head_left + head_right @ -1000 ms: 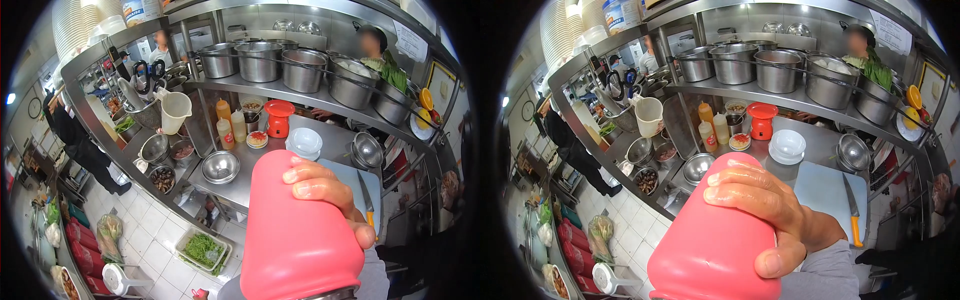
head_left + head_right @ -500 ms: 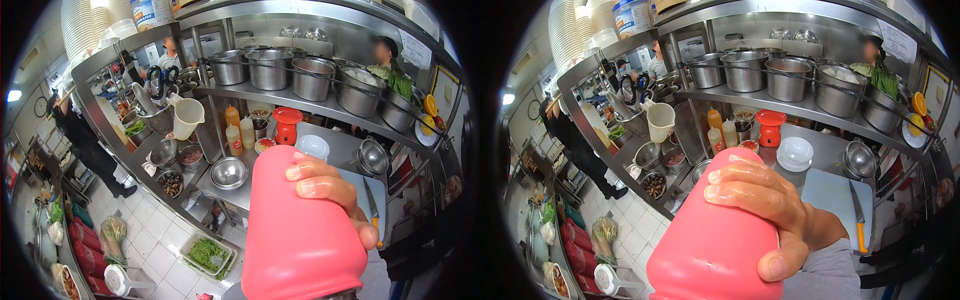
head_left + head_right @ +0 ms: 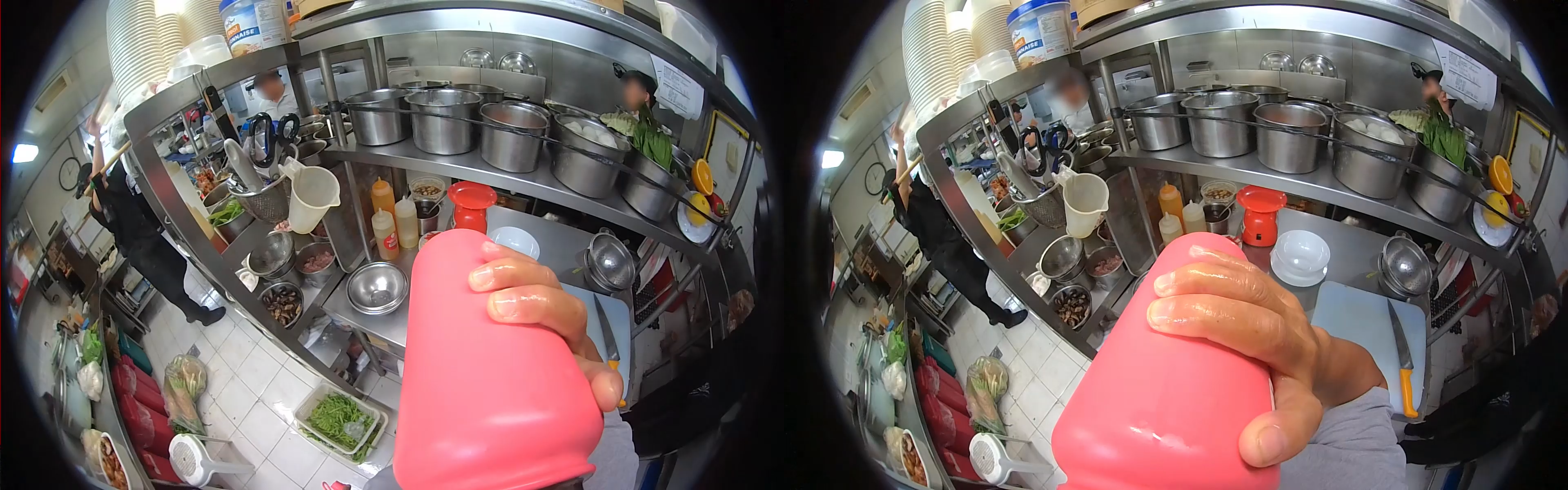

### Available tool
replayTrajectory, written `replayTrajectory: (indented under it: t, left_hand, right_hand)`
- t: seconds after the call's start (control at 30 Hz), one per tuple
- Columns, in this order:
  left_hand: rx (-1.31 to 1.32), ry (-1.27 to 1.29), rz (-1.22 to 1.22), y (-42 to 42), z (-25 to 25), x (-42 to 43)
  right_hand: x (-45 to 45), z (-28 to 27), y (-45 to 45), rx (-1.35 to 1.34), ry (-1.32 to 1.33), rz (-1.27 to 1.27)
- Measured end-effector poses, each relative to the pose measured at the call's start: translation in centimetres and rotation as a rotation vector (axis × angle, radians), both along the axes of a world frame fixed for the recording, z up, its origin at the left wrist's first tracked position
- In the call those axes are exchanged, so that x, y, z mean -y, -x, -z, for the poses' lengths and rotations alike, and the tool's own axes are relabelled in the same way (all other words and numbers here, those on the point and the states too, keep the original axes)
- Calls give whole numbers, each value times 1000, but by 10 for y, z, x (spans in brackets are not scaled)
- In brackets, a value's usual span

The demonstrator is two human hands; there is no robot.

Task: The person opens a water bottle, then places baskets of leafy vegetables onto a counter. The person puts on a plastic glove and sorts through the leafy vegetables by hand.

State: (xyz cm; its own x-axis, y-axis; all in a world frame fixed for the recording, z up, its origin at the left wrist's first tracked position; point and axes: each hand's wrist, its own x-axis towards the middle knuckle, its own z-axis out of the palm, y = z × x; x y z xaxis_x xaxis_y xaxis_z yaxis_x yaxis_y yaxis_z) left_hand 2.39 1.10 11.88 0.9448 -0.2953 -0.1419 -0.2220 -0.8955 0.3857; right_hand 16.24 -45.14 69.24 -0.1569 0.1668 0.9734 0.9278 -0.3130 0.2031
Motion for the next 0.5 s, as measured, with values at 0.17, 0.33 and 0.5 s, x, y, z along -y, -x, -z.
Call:
replayTrajectory:
  t: [0.17,0.33,0.5]
  left_hand:
    - [-5,1,3,0,-2,1]
    - [3,38,-1,3,2,3]
    - [-222,137,-280,1,7,9]
  right_hand:
    - [-3,-4,5,-59,-44,-89]
    - [-15,-8,13,-170,-152,-237]
    - [-28,-11,22,-285,-256,-383]
